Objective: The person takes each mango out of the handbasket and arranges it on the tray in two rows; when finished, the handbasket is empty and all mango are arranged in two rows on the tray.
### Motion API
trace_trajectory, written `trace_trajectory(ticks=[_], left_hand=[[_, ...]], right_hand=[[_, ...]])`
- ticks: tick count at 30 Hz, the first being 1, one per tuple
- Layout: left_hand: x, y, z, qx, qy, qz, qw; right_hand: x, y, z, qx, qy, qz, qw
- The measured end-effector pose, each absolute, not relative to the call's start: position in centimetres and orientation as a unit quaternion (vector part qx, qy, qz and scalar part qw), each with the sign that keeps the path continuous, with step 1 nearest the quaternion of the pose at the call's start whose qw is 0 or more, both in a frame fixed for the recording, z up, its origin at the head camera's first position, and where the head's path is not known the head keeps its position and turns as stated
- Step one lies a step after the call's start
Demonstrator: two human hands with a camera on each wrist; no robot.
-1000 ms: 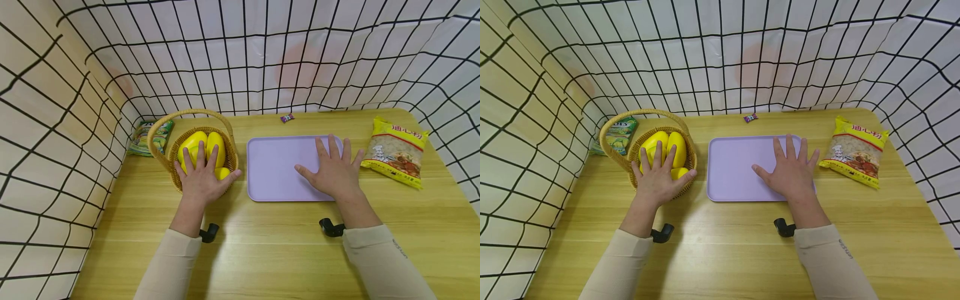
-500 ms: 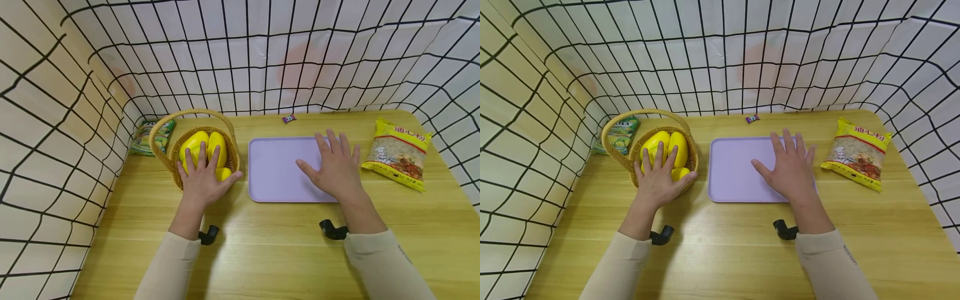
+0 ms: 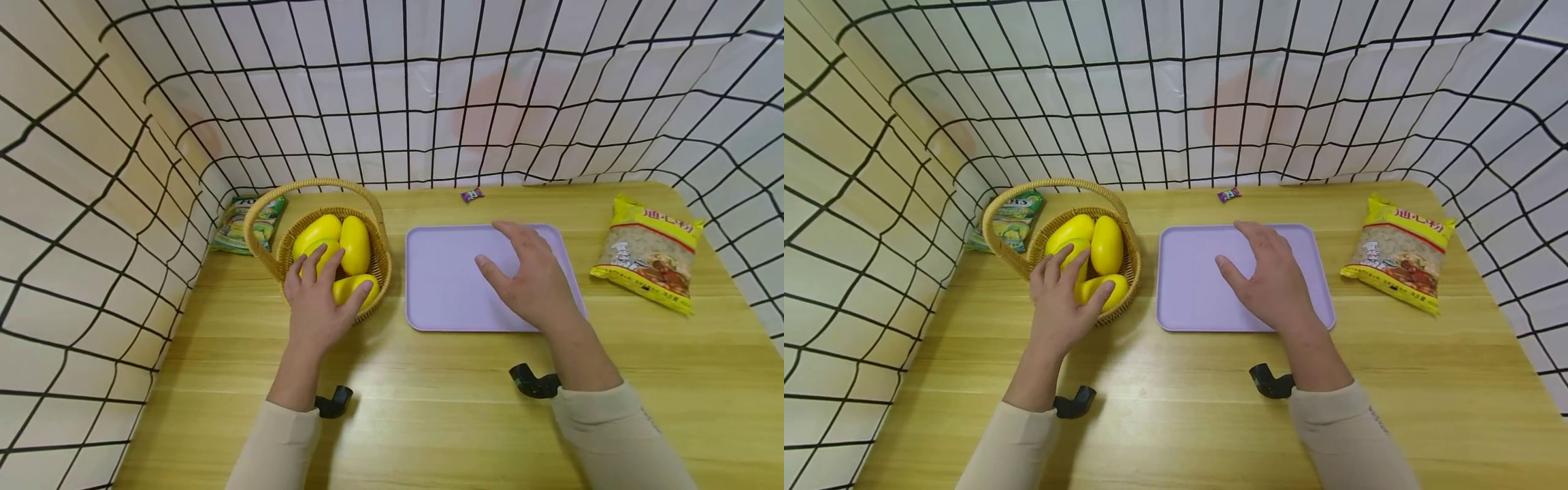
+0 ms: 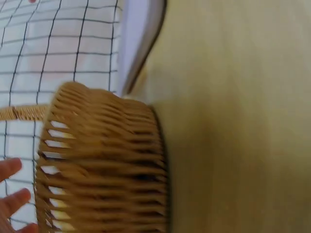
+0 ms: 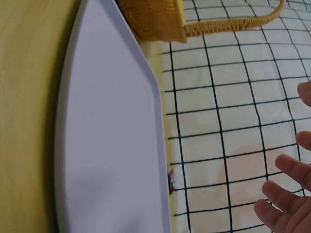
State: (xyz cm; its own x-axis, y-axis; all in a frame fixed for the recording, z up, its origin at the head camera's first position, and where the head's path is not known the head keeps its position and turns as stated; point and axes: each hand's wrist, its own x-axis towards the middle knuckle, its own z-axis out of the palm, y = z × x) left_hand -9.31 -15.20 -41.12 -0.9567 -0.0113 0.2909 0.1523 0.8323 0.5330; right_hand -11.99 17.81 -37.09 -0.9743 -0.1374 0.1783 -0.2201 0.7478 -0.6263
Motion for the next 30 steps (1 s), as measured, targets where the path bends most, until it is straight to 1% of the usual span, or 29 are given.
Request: trace_trajectory(ticks=[6, 9, 12, 15, 18, 22, 30], left_hand=[[-8.8, -16.1, -43.1, -0.052, -0.913, -0.340, 0.220], [-8.5, -16.4, -44.1, -0.046, -0.890, -0.363, 0.274], [-8.2, -16.7, -45.1, -0.004, -0.864, -0.387, 0.322], [-8.1, -17.0, -45.8, 0.058, -0.832, -0.427, 0.350], [-8.1, -17.2, -46.0, 0.106, -0.792, -0.489, 0.350], [-8.5, -17.3, -46.3, 0.129, -0.745, -0.563, 0.334], [-9.0, -17.1, -47.0, 0.169, -0.735, -0.598, 0.271]], right_hand=[[-11.3, 16.9, -38.6, 0.121, -0.925, 0.357, 0.054], [-11.0, 16.1, -39.6, 0.148, -0.918, 0.364, 0.054], [-11.0, 14.9, -40.2, 0.185, -0.908, 0.372, 0.056], [-10.9, 13.4, -40.5, 0.210, -0.903, 0.372, 0.037], [-10.9, 11.9, -40.5, 0.224, -0.902, 0.368, 0.006], [-10.9, 10.0, -40.5, 0.251, -0.900, 0.356, -0.018], [-11.9, 6.0, -39.3, 0.322, -0.889, 0.325, -0.024]])
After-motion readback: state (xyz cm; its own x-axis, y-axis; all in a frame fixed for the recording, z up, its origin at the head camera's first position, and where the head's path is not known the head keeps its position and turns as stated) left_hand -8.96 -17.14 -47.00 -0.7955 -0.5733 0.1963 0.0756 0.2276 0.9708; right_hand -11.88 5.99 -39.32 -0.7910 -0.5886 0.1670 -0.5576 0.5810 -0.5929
